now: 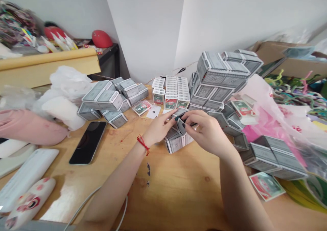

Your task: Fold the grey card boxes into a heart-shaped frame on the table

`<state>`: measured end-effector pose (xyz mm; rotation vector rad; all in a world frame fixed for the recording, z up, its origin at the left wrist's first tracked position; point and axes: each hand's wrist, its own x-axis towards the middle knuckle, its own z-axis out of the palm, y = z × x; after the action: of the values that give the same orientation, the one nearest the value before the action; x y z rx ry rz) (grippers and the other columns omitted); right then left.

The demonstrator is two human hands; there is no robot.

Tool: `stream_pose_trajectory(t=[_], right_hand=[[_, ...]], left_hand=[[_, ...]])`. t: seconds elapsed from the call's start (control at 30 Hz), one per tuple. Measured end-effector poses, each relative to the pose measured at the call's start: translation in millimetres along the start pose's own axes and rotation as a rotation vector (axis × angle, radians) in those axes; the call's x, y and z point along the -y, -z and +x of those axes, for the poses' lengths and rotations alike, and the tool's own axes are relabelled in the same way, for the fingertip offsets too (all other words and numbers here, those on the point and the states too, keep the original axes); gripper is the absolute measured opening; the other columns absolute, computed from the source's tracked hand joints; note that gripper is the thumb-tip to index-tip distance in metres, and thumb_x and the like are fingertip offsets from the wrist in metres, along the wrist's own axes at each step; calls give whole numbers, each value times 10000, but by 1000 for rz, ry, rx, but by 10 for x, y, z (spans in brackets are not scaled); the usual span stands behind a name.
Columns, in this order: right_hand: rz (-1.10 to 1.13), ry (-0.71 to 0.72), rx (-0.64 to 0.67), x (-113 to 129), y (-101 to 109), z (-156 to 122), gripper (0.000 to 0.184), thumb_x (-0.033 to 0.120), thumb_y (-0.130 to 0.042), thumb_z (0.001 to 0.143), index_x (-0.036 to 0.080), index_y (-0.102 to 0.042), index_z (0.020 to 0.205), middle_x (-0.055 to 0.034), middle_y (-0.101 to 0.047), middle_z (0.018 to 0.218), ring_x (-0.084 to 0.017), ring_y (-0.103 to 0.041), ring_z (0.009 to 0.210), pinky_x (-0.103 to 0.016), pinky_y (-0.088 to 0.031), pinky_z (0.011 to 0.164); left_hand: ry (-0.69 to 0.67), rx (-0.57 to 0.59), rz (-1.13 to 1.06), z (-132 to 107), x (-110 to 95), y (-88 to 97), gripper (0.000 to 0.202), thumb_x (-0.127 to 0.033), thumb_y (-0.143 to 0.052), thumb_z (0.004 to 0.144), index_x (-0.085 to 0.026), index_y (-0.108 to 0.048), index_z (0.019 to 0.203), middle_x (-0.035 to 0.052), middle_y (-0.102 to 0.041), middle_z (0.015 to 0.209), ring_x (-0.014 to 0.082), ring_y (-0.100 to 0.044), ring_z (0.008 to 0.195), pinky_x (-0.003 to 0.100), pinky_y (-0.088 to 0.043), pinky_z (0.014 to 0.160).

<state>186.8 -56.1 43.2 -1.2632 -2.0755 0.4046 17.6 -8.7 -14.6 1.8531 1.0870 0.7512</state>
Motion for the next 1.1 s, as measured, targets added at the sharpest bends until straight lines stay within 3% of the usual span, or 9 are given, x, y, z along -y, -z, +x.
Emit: stream_pose_trajectory(t=[0.2,0.33,0.47,0.57,0.67,0.8,0.97,1.1], right_hand=[[-74,-37,23,23,-8,24,165,92,-442,751,200,-526,660,-35,-578,719,-180,-531,736,-308,-423,678],[-124,-46,25,3,-36,41,151,90,-436,740,201,-526,692,-32,-564,701,-183,-519,719,-305,-407,671],[-172,-70,-6,-30,-83,41,132,111,-436,759,205,-529,751,-44,-573,732,-195,-525,729,-303,-406,652],[-173,-111,-6,-73,-111,37,101,148,-442,779,199,-529,769,-51,-577,740,-188,-529,697,-291,-404,619],[-83,-123,-22,-126,-109,37,89,154,-457,768,193,-537,760,-41,-585,743,-165,-529,670,-272,-402,607],[117,-139,-33,-183,-91,41,77,171,-475,770,189,-545,745,-11,-581,709,-136,-518,641,-253,-399,602],[541,-198,-10,-274,-224,67,93,254,-484,807,178,-535,787,-18,-573,747,-132,-526,672,-258,-415,616],[667,-287,-30,-353,-420,106,121,292,-529,786,172,-528,772,-1,-549,698,-115,-506,626,-244,-401,589]], left_hand=[[-79,-15,-23,-7,-8,-9,401,-330,-333,903,-246,-444,1279,41,-505,1286,184,-492,1139,350,-384,977],[-113,100,-100,-15,4,-12,498,-288,-469,842,-272,-361,1328,61,-443,1329,194,-495,1121,377,-390,971],[-17,216,-353,12,116,-44,738,-240,-608,738,-313,-236,1371,79,-458,1296,174,-573,968,346,-469,843],[127,225,-573,42,262,-66,681,-251,-601,742,-270,-290,1348,70,-584,1114,166,-577,963,315,-463,834],[241,267,-795,50,374,-70,461,-335,-514,801,-202,-454,1238,91,-627,1047,176,-600,935,291,-472,783],[259,266,-864,22,410,-63,403,-419,-489,813,-200,-528,1149,78,-666,975,187,-632,849,287,-489,705],[202,210,-805,-24,366,-37,441,-460,-360,875,-182,-473,1197,59,-652,997,179,-621,891,291,-484,750],[84,95,-867,-7,389,-31,409,-406,-464,837,-221,-422,1200,29,-617,1032,146,-614,862,261,-471,752]])
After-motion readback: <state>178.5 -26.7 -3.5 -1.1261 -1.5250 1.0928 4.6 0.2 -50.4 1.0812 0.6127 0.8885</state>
